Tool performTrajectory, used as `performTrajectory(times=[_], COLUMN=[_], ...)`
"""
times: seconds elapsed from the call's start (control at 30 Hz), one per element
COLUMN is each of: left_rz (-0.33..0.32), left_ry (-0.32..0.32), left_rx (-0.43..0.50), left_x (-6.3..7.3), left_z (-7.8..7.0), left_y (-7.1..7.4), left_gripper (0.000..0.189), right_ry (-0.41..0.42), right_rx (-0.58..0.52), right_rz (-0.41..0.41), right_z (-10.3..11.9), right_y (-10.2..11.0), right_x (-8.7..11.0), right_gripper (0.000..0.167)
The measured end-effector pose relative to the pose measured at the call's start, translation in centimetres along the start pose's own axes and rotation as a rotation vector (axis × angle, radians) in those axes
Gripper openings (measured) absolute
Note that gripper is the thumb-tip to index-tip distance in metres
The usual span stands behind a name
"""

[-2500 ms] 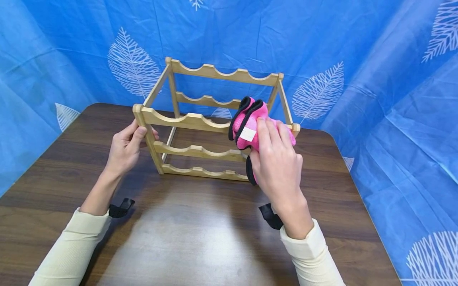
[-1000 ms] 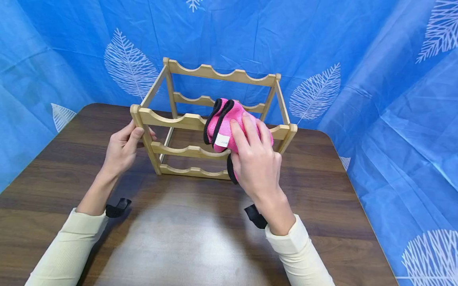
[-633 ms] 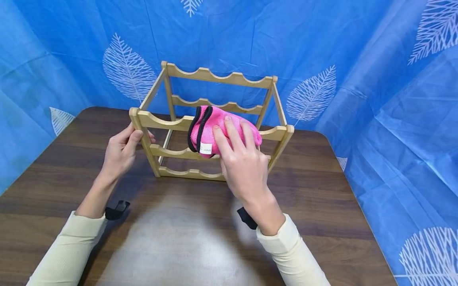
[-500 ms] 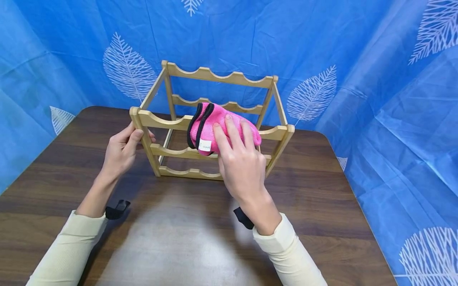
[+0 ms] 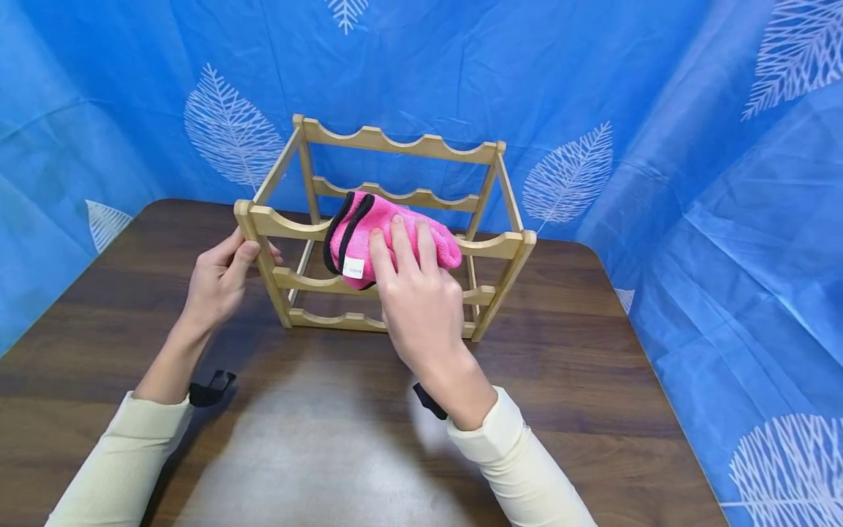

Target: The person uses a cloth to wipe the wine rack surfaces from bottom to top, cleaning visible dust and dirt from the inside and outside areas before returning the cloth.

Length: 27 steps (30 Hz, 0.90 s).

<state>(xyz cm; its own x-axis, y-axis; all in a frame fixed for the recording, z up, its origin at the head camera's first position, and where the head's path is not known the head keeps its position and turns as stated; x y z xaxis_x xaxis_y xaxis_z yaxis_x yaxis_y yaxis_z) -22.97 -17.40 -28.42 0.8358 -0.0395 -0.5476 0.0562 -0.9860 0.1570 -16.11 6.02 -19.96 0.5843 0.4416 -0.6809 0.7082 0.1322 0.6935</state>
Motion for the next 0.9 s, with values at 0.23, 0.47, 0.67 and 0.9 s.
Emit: performTrajectory(times=[0.23,0.47,0.67,0.9], left_rz=[-0.01,-0.021,-0.016,-0.023], left_ry=[0.004,-0.052,-0.051,-0.055], left_rx=[0.007,-0.042,-0.033,-0.033], left_x=[0.1,0.1,0.1,0.1], left_z=[0.2,-0.1,0.0,0.1], left_y=[0.0,-0.1,-0.1,-0.2], left_gripper=[0.04,0.04,0.041,0.042], right_ry=[0.005,-0.001,-0.035,-0.052], right_rx=[-0.064,-0.169,-0.253,-0.325], right_rz=[-0.005,0.011,-0.049,-0.13], right_z=[0.4,0.9,1.1,1.9], right_y=[-0.2,-0.6,-0.5,-0.3], right_x=[0.0,-0.1,-0.2,-1.0], right_gripper=[0.053,0.055,0.054,0.05])
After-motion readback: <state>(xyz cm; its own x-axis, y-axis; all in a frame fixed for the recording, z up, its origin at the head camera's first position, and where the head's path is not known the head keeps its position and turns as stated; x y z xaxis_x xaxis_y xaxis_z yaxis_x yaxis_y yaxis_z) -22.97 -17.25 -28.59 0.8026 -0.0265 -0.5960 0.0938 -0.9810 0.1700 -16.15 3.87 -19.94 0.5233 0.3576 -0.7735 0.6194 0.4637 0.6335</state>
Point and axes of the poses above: each hand's wrist, its own x-axis away from the middle knuckle, its own y-axis out of the back of the hand, z = x × y, the point moved 9 cm from there along -x, towards the middle knuckle, and after that the axes turned 7 degrees about x, right-handed, at the moved point
